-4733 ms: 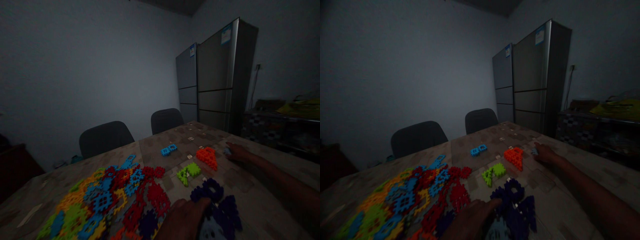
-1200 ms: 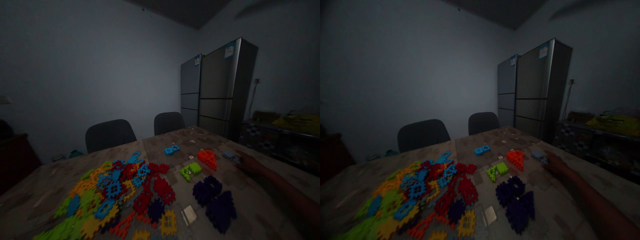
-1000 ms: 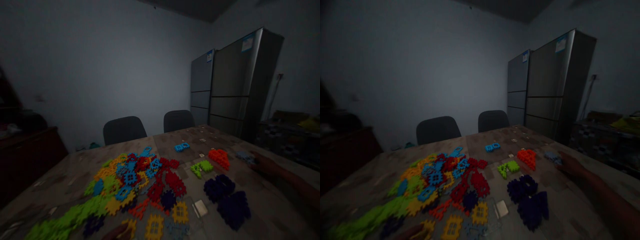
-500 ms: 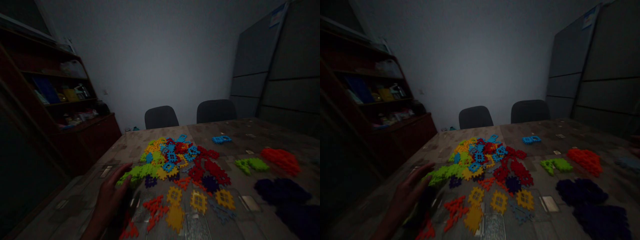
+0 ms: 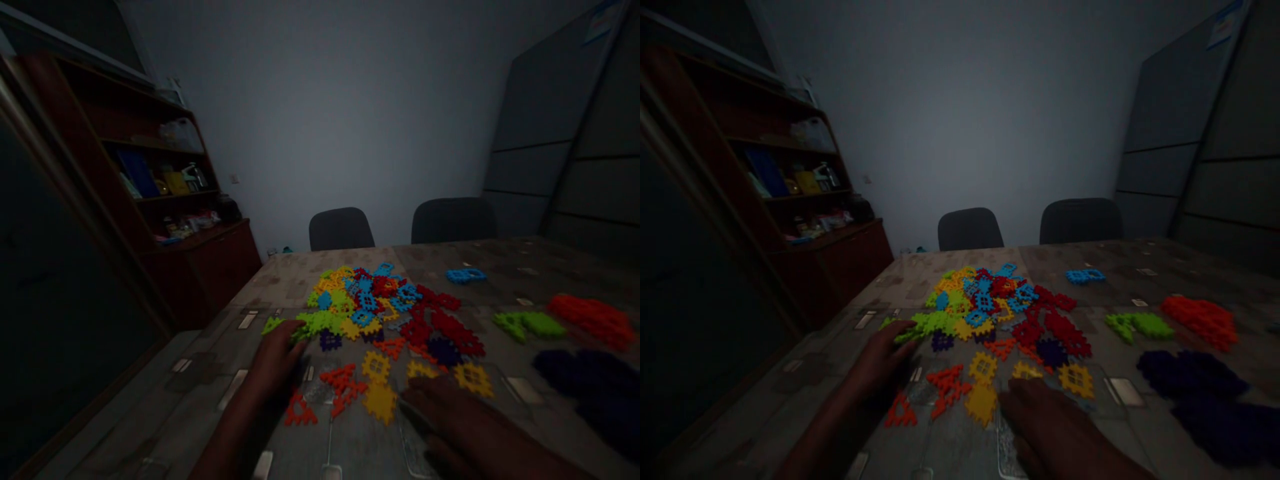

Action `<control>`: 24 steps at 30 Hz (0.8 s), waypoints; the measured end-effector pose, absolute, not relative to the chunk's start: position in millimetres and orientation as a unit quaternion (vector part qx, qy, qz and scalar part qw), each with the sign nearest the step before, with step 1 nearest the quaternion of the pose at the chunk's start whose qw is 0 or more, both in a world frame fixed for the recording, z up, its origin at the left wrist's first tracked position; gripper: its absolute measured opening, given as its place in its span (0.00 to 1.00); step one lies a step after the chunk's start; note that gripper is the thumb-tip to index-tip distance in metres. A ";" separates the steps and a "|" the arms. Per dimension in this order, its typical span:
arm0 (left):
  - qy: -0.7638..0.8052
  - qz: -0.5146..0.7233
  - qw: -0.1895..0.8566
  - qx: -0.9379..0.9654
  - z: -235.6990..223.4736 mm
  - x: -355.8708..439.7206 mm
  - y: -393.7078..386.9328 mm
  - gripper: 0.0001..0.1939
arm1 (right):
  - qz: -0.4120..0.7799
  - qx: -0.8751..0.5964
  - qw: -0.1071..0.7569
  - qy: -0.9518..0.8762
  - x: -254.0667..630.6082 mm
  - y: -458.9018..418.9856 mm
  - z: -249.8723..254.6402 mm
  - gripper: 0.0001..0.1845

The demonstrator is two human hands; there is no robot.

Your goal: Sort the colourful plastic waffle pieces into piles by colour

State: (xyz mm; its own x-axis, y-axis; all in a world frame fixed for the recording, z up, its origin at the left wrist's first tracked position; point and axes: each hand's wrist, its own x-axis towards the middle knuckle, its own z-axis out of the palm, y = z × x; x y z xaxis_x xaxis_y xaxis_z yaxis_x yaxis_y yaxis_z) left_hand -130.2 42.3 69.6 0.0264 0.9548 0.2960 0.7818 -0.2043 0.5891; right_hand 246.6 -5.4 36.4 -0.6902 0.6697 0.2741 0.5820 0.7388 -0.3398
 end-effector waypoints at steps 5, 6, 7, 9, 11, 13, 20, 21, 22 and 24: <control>0.559 0.210 0.186 0.780 69.4 -93.2 27.6 0.19 | 0.106 -0.314 0.112 -0.937 193.3 -0.6 15.6 0.43; 0.551 0.189 0.197 0.789 69.8 -87.6 25.2 0.17 | 0.107 -0.303 0.103 -0.941 190.3 0.0 15.6 0.42; 0.544 0.170 0.208 0.795 70.1 -83.2 23.5 0.15 | 0.106 -0.297 0.104 -0.943 189.5 -0.9 18.3 0.41; 0.536 0.139 0.226 0.802 70.4 -77.7 21.8 0.12 | 0.105 -0.292 0.126 -0.942 192.8 -6.1 30.6 0.37; 0.533 0.125 0.240 0.801 70.5 -75.9 21.5 0.15 | 0.118 -0.297 0.154 -0.935 200.0 -11.2 45.5 0.29; 0.530 0.123 0.253 0.800 70.4 -75.9 20.8 0.21 | 0.142 -0.324 0.176 -0.919 209.2 -10.0 53.3 0.20; 0.506 0.140 0.270 0.807 66.2 -76.4 15.0 0.28 | 0.081 -0.446 0.153 -0.878 236.5 28.1 22.9 0.22; 0.504 0.144 0.265 0.809 65.9 -76.1 14.5 0.27 | 0.081 -0.445 0.148 -0.880 236.4 29.3 21.7 0.23; 0.501 0.146 0.260 0.813 65.9 -75.6 14.0 0.25 | 0.085 -0.440 0.149 -0.881 235.2 28.6 22.6 0.23; 0.496 0.145 0.253 0.818 67.3 -73.8 13.1 0.26 | 0.111 -0.426 0.166 -0.882 231.0 23.4 28.3 0.20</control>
State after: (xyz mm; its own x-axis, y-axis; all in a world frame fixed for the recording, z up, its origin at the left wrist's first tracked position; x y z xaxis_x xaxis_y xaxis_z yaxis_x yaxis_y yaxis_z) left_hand -73.8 13.1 67.3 0.4655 0.8850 -0.0133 0.7384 -0.3800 0.5571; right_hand 231.0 23.4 28.3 -0.5823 0.7885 0.1981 0.7147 0.6126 -0.3375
